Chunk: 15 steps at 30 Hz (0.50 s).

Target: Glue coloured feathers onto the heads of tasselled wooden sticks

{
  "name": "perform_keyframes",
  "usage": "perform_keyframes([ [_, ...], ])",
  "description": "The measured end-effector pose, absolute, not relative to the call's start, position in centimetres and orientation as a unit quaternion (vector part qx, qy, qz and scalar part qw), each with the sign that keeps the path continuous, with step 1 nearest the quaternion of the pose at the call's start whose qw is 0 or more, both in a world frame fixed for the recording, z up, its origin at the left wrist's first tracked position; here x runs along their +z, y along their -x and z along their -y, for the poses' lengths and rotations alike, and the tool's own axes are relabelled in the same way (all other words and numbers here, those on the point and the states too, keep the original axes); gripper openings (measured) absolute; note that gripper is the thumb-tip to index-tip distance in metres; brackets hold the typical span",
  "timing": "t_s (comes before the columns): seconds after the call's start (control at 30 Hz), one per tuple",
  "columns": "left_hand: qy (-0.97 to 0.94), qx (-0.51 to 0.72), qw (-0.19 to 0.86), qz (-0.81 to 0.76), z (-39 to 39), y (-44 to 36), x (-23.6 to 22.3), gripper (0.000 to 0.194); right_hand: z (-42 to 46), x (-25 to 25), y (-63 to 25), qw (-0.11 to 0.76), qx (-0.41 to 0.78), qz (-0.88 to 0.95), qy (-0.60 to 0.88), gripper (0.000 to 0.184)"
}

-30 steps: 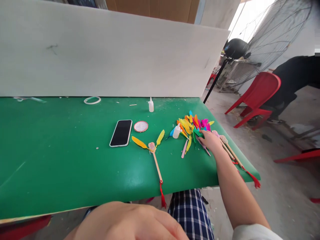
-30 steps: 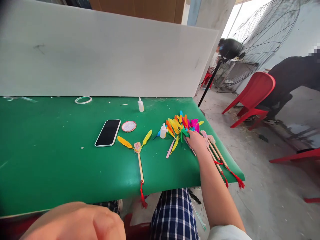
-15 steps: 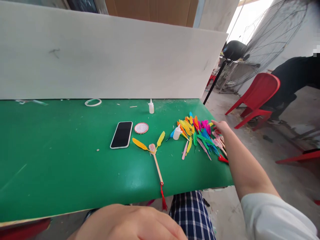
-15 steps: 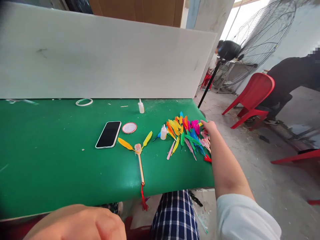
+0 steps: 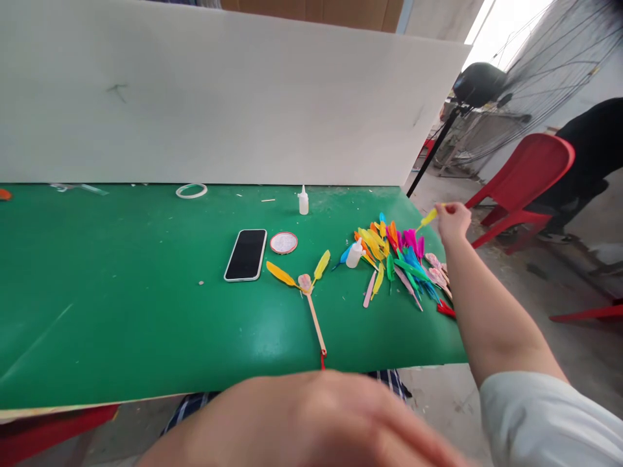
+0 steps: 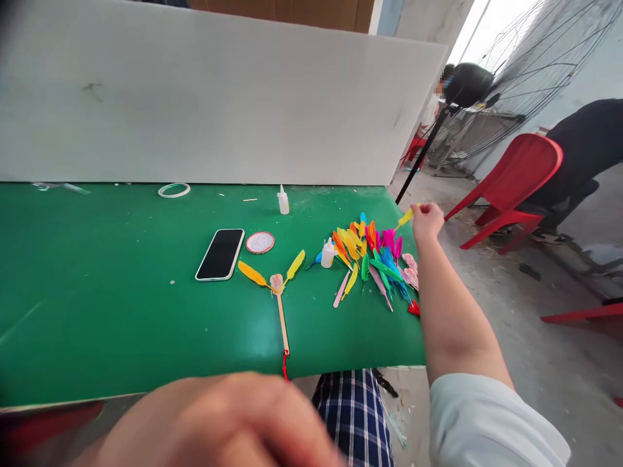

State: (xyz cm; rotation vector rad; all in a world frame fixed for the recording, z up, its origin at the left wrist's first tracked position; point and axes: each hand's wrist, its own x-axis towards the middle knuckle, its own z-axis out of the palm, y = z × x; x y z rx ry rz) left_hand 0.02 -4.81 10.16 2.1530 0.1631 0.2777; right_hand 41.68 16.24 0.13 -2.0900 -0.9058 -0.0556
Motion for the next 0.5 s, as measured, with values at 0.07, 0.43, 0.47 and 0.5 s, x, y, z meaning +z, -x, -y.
perform_keyframes([
  [0.07, -0.886, 0.121, 0.438, -0.097, 3.7, -2.5, 8.0, 0.042, -15.9, 2.2, -40.7, 0.464, -0.059, 0.372, 0.802, 0.027],
  [0.43, -0.951, 0.084, 0.106, -0.279, 1.9, -7.8, -4.4, 0.062, -12.9, -0.1, -31.0, 0.277, 0.169, 0.59, 0.739, 0.029],
  [0.47, -0.95, 0.087, 0.099, -0.282, 1.9, -7.8, -4.5, 0.062, -13.3, -0.7, -31.0, 0.265, 0.159, 0.586, 0.749, 0.031],
  [0.5, -0.95, 0.089, 0.092, -0.286, 1.9, -7.9, -4.5, 0.063, -13.7, -1.1, -31.1, 0.253, 0.15, 0.582, 0.758, 0.033],
])
